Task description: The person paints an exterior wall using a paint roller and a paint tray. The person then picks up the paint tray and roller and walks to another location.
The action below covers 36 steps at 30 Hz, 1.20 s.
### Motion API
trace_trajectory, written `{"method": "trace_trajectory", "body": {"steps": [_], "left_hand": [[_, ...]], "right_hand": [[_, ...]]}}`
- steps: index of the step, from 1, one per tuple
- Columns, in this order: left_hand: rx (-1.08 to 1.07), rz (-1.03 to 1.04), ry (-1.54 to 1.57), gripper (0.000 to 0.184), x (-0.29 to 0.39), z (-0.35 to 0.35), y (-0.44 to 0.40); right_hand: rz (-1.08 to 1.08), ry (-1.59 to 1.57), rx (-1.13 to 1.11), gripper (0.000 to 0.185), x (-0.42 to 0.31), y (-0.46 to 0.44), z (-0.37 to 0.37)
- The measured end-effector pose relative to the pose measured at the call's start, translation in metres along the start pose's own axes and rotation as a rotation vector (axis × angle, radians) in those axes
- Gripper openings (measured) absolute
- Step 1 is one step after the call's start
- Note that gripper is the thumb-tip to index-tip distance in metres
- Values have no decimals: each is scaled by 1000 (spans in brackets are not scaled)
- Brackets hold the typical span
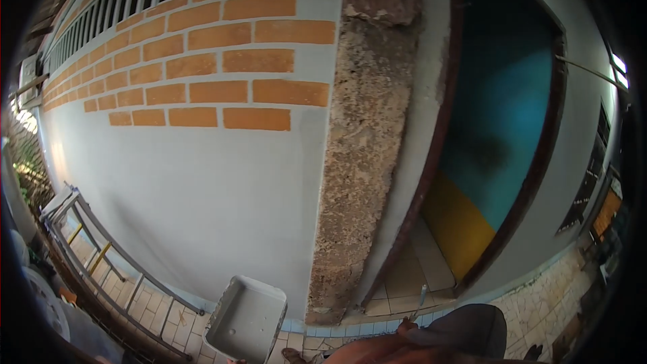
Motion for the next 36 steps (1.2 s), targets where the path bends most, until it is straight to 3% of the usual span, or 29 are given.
{"method": "trace_trajectory", "body": {"steps": [1, 2, 4, 8, 11, 14, 16, 18, 21, 22, 25, 27, 28, 29, 31, 34, 36], "left_hand": [[-19, 9, 27, 72, 2, 2, 0], [-30, -1, 14, 72, 1, 3, -1], [-33, -29, -5, 73, -1, 4, -1], [-5, -96, -38, 76, -6, 3, -2], [25, -138, -73, 78, -9, 1, -1], [53, -158, -104, 81, -9, 0, 1], [66, -169, -119, 82, -10, -1, 2], [66, -179, -127, 84, -10, -1, 3], [45, -182, -124, 85, -14, -3, -3], [28, -178, -114, 86, -15, -4, -6], [-25, -167, -81, 88, -16, -2, -10], [-53, -163, -62, 90, -15, 0, -11], [-63, -162, -55, 90, -14, 0, -11], [-59, -165, -63, 90, -8, 9, -7], [-82, -127, -112, 91, 2, 32, 1], [-77, -147, -114, 89, -5, 48, 14], [-78, -142, -108, 86, -10, 61, 24]], "right_hand": [[-85, -22, 311, 51, -26, 90, 96], [-66, -22, 317, 51, 16, 4, -27], [90, -148, -492, 55, -63, 114, 14], [176, -246, -397, 52, -67, 128, -1], [151, -306, -457, 48, -73, 135, -5], [106, -61, -496, 47, -93, 151, -19], [187, -301, -458, 46, -91, 150, -2], [224, -325, -427, 45, -90, 150, 6], [153, -173, -449, 52, -93, 144, 9], [-38, -135, -312, 53, -108, 133, 1], [-488, -238, -30, 55, -187, 100, -15], [-722, -449, -52, 50, -312, 109, -77], [-593, -626, -198, 46, -367, 105, -93], [-616, -778, -247, 44, -439, 121, -137], [-819, -950, -237, 45, -559, 125, -206], [-1128, -1251, -382, 39, -714, 131, -295], [-1261, -1358, -516, 45, -795, 126, -339]]}}
Point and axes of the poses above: each hand's wrist, its own y-axis away from the middle knuckle, its own z-axis out of the palm, x = y × z, the point moved 8 cm from there along -y, towards the middle knuckle, and after that the axes turned 10 degrees about -z, right-handed, at the moved point
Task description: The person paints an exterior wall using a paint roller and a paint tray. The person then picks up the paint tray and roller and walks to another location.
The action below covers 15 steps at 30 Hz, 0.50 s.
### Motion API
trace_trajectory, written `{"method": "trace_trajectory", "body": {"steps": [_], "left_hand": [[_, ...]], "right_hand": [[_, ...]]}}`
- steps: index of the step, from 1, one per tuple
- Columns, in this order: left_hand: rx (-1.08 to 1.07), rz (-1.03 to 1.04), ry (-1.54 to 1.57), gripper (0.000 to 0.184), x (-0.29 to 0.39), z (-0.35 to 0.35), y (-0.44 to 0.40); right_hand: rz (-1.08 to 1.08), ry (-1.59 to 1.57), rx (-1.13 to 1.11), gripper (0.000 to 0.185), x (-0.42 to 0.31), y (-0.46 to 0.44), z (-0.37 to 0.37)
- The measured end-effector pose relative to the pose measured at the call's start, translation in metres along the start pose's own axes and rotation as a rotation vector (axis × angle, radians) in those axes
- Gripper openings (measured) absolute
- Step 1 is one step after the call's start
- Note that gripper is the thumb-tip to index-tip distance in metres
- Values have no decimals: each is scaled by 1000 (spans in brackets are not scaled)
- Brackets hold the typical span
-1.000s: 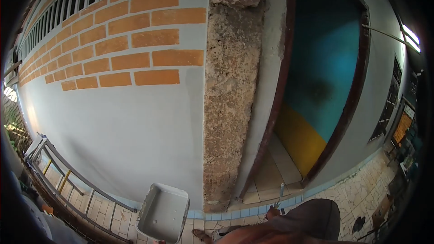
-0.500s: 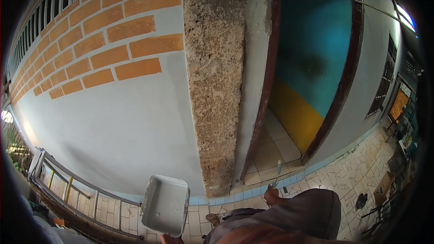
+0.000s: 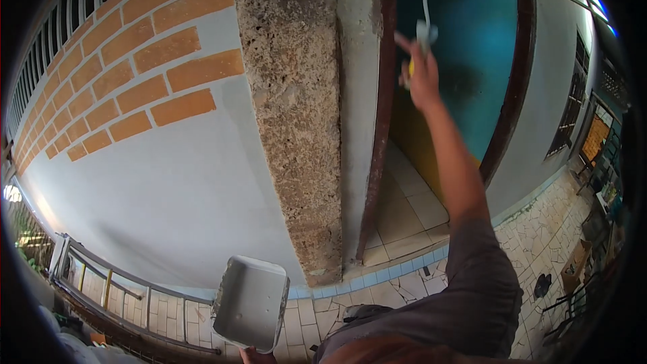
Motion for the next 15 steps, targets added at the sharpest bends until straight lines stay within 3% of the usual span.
{"method": "trace_trajectory", "body": {"steps": [4, 7, 10, 13, 15], "left_hand": [[-3, 62, 35, 82, -15, 31, 5], [-8, 117, 90, 78, -43, 63, 7], [-9, 160, 150, 74, -77, 102, 12], [28, 188, 207, 71, -115, 135, 33], [97, 196, 241, 69, -143, 152, 71]], "right_hand": [[-79, -108, -52, 48, -5, -109, 22], [-85, -154, -73, 50, 9, -113, 27], [-11, -267, -94, 46, 22, -45, 15], [246, -383, -204, 38, 54, 79, -19], [294, -405, -244, 36, 66, 161, -46]]}}
Point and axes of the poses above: each hand's wrist, its own y-axis away from the middle knuckle, its own z-axis out of the palm, x = y × z, the point moved 8 cm from there along -y, towards the middle knuckle, and after that the axes turned 10 degrees about -z, right-handed, at the moved point
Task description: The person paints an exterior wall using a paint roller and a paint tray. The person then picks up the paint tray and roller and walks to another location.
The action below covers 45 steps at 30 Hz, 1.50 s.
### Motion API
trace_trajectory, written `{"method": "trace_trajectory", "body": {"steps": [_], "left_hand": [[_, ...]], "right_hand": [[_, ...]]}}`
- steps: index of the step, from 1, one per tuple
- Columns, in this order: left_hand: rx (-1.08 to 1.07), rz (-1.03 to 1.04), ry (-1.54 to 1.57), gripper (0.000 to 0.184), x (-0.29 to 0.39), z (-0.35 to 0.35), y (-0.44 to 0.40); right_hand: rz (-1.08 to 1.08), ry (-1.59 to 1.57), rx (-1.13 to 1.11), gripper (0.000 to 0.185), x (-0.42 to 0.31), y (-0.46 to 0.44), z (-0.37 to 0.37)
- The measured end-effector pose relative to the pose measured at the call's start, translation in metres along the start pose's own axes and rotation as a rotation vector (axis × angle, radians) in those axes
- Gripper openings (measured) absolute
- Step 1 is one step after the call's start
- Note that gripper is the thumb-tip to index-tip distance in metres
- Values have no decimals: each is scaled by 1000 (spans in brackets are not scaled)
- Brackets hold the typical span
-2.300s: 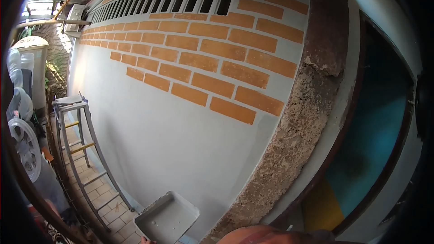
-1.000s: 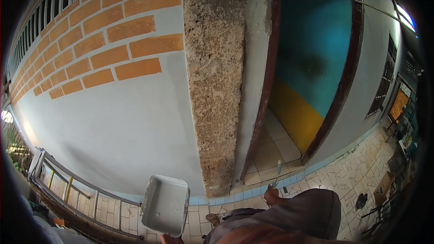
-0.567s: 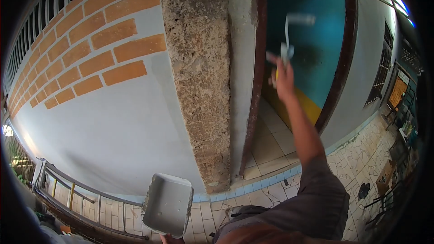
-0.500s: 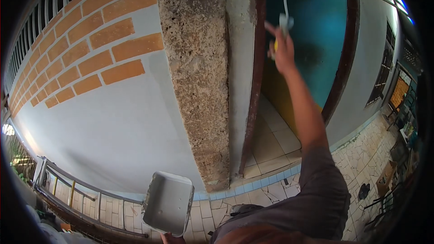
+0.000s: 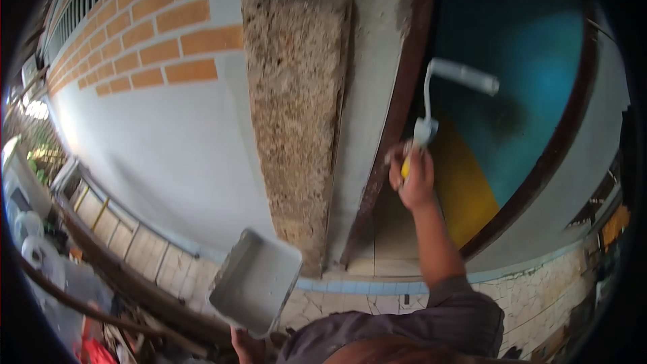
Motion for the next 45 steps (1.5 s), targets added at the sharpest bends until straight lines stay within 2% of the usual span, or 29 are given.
{"method": "trace_trajectory", "body": {"steps": [1, 2, 3, 5, 6, 7, 9, 10, 11, 12, 17, 20, 25, 28, 33, 35, 38, 39, 41, 43, 45], "left_hand": [[3, 13, -306, 66, -10, -12, -2], [39, -21, -460, 63, -20, -4, 0], [25, -97, -107, 62, -32, 34, 3], [21, -143, -99, 64, -60, 21, 4], [21, -189, -133, 64, -68, 35, 3], [-138, -224, -112, 64, -80, 43, 2], [-119, -252, -154, 60, -95, 68, 4], [-116, -306, -117, 65, -105, 74, -3], [-224, -344, -141, 74, -110, 114, -6], [-108, -352, -134, 81, -117, 122, -5], [-243, -433, -198, 83, -149, 143, -17], [-238, -487, -229, 84, -157, 156, -12], [-220, -445, -210, 83, -152, 139, 2], [-153, -387, -208, 84, -141, 122, 25], [-6, -200, -131, 84, -109, 91, 83], [83, -133, -103, 84, -93, 68, 118], [204, 37, -69, 73, -60, 36, 171], [227, 33, -80, 73, -53, 31, 187], [237, 195, 59, 66, -24, 25, 216], [203, 210, 1, 64, 0, 29, 235], [289, 320, 0, 63, 33, 13, 261]], "right_hand": [[62, -12, 39, 35, 13, 36, -8], [136, -32, 32, 35, 29, 64, -18], [238, 42, 81, 34, 46, 99, -35], [434, 109, 132, 34, 60, 164, -59], [496, 192, 180, 34, 62, 183, -75], [555, 282, 227, 35, 63, 202, -92], [720, 279, 192, 38, 66, 238, -120], [746, 238, 218, 38, 64, 250, -128], [742, 195, 239, 38, 63, 255, -135], [777, 283, 123, 39, 59, 265, -146], [810, 355, 212, 40, 49, 301, -175], [730, 376, 398, 33, 31, 294, -173], [717, 417, 411, 31, 25, 290, -181], [631, 423, 217, 33, 29, 278, -170], [700, 411, 20, 31, 61, 288, -132], [715, 486, -198, 33, 84, 308, -111], [801, 428, -354, 39, 111, 339, -57], [857, 394, -387, 40, 119, 352, -39], [871, 377, -473, 41, 129, 378, -1], [898, 294, -520, 43, 139, 409, 35], [924, 232, -586, 45, 132, 429, 76]]}}
Point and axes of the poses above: each hand's wrist, its own y-axis away from the middle knuckle, its own z-axis out of the palm, x = y × z, the point moved 8 cm from there along -y, towards the middle knuckle, and after that the axes turned 10 degrees about -z, right-handed, at the moved point
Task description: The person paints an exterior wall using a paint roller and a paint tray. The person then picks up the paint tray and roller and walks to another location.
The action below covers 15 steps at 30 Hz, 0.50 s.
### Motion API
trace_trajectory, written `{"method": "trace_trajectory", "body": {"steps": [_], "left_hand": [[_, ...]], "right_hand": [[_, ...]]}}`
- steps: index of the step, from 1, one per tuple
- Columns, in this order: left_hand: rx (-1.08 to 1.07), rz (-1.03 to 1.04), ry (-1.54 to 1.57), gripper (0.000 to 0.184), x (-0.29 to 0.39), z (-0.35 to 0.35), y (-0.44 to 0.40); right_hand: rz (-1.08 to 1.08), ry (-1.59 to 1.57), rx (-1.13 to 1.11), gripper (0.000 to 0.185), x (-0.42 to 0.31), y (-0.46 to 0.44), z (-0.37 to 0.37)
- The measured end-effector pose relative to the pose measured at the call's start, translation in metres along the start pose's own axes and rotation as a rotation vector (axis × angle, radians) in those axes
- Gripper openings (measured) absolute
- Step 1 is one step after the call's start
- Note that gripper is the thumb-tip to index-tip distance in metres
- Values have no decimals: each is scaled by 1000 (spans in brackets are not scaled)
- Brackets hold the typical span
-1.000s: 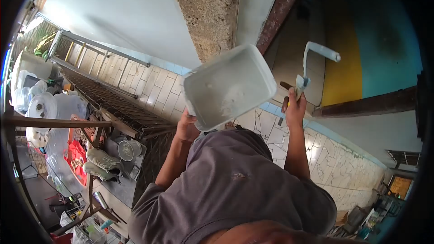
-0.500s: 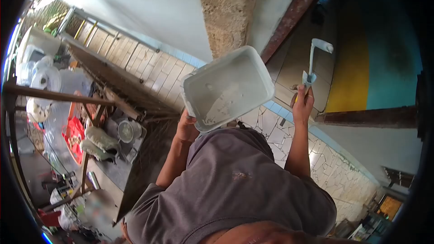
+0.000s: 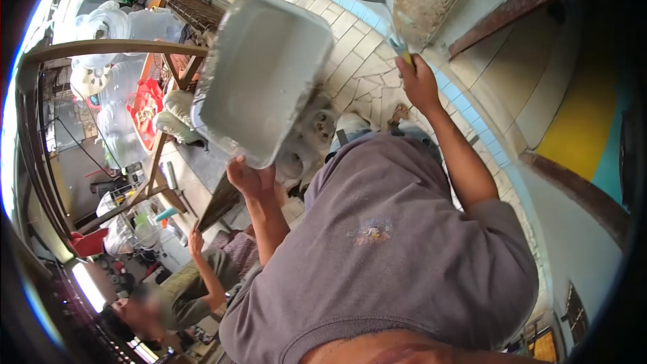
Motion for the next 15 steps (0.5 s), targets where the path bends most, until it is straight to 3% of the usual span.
{"method": "trace_trajectory", "body": {"steps": [6, 9, 15], "left_hand": [[-25, 85, -42, 67, 82, -32, 8], [73, 110, 53, 75, 103, -75, 9], [93, 104, 37, 80, 134, -104, -2]], "right_hand": [[29, -74, -109, 53, -16, 1, 120], [62, -112, -52, 54, -22, 9, 143], [-6, 171, -98, 55, -38, 16, 160]]}}
Point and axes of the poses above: each hand's wrist, its own y-axis away from the middle knuckle, its own z-axis out of the palm, x = y × z, the point moved 8 cm from there along -y, towards the middle knuckle, and after that the axes turned 10 degrees about -z, right-handed, at the moved point
